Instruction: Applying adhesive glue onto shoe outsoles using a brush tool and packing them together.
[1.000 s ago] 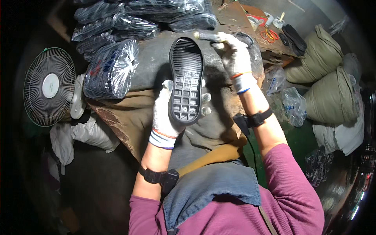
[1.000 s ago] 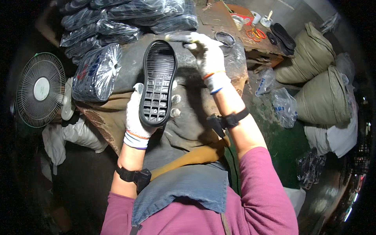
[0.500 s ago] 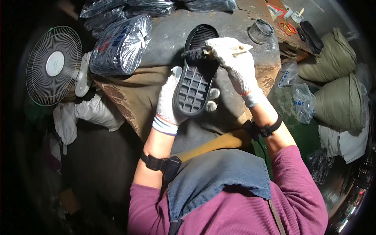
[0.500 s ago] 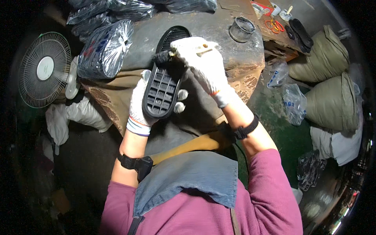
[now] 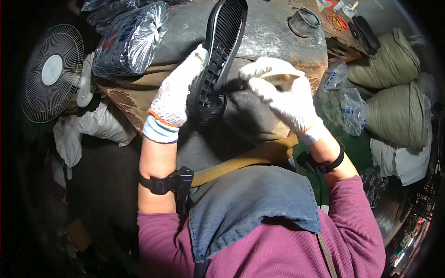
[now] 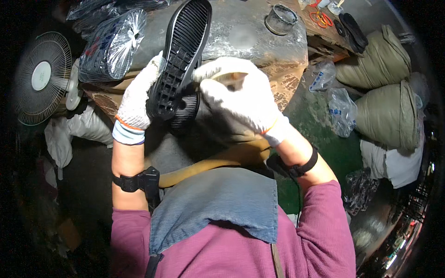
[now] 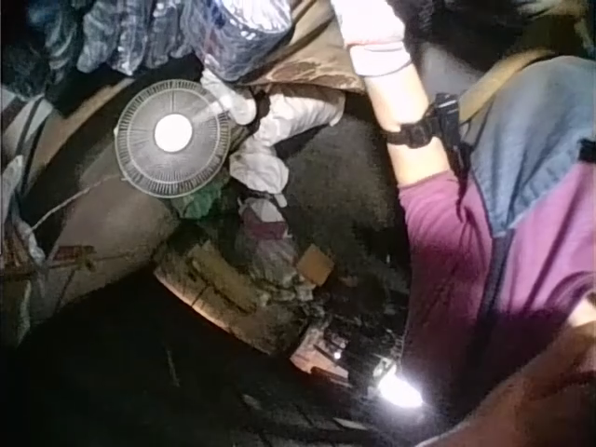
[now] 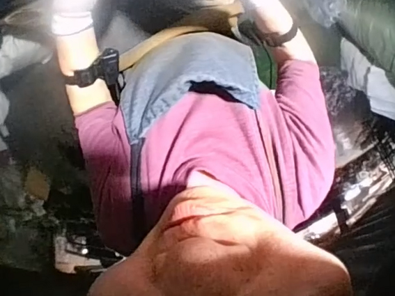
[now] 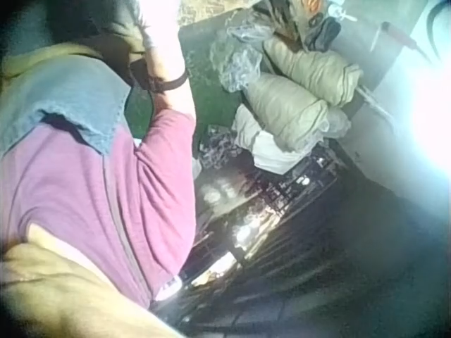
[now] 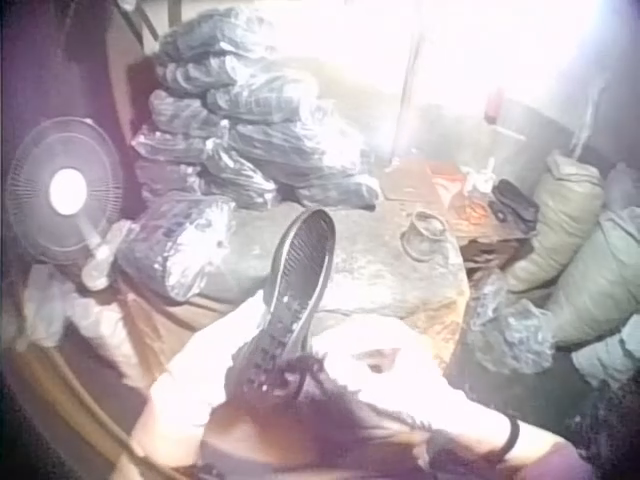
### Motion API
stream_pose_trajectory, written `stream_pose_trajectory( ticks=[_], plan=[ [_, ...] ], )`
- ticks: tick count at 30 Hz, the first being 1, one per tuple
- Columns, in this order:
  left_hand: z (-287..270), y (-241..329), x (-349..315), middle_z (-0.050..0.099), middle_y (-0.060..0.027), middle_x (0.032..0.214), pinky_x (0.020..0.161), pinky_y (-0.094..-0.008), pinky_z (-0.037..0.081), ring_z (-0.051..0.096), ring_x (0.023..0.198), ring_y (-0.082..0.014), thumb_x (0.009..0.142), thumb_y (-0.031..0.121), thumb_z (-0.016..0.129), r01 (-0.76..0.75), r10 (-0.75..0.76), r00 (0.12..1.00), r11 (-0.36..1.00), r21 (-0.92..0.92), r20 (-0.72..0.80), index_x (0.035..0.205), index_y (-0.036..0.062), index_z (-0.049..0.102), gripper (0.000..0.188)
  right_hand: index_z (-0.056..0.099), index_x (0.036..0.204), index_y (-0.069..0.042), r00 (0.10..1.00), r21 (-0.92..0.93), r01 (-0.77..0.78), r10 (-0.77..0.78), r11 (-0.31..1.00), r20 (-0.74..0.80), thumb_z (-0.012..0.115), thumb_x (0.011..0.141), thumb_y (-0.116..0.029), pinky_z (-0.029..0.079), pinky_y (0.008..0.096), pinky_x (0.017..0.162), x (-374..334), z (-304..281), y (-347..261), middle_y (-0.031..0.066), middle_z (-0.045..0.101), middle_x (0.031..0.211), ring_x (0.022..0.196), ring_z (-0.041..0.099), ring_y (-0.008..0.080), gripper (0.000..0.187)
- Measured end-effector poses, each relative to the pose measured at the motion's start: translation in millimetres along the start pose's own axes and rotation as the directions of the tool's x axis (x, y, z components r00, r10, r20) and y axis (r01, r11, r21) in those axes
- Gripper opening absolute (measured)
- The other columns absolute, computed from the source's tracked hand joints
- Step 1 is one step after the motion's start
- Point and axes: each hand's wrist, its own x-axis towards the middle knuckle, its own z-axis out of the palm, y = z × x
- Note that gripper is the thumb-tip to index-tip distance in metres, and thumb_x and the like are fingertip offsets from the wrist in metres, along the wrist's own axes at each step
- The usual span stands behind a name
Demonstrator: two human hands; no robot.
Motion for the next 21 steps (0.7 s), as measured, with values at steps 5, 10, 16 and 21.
stream_pose_trajectory(
  ticks=[5, 10, 16, 21],
  plan=[
    [13, 3, -14, 0.064, -0.0110, 0.139, 0.099, -0.0350, 0.059, 0.068, 0.117, -0.0206, 0.111, 0.026, 0.049, 0.151, -0.164, 0.981, 0.982, 0.117, 0.108, 0.153, 0.0025, 0.047, 0.048, 0.078, 0.102, -0.007, 0.930, -0.506, 0.183, -0.316, 0.843, -0.190, 0.076, 0.093, -0.014, 0.057, 0.0254, 0.074, 45, -40, 10, 0.0046, 0.079, 0.093, 0.081, 0.073, 0.0121, 0.012],
    [-5, -18, -18, 0.065, -0.0189, 0.134, 0.078, -0.0537, 0.064, 0.073, 0.103, -0.0368, 0.110, 0.031, 0.049, 0.215, -0.214, 0.968, 0.977, 0.005, 0.130, 0.153, 0.0102, 0.048, 0.048, 0.079, 0.098, -0.014, 0.813, -0.816, 0.417, -0.566, 0.399, 0.139, 0.080, 0.084, -0.022, 0.058, 0.0375, 0.076, 60, -54, 13, 0.0070, 0.075, 0.088, 0.084, 0.073, 0.0287, 0.016],
    [-10, -26, -26, 0.061, -0.0284, 0.139, 0.080, -0.0657, 0.062, 0.070, 0.108, -0.0502, 0.110, 0.049, 0.043, 0.349, -0.331, 0.931, 0.931, -0.104, 0.158, 0.149, 0.0024, 0.048, 0.061, 0.079, 0.099, -0.017, 0.747, -0.856, 0.450, -0.633, 0.255, 0.204, 0.077, 0.088, -0.027, 0.056, 0.0405, 0.081, 99, -71, 16, 0.0085, 0.074, 0.088, 0.086, 0.071, 0.0310, 0.016],
    [-12, -39, -19, 0.042, -0.0328, 0.156, 0.091, -0.0744, 0.054, 0.061, 0.120, -0.0586, 0.108, 0.056, 0.042, 0.427, -0.301, 0.892, 0.807, -0.409, 0.338, 0.159, -0.0010, 0.033, 0.077, 0.079, 0.108, -0.017, 0.737, -0.793, 0.500, -0.652, 0.349, 0.178, 0.075, 0.091, -0.026, 0.058, 0.0362, 0.082, 118, -58, 21, 0.0075, 0.078, 0.098, 0.090, 0.074, 0.0253, 0.020]
  ],
)
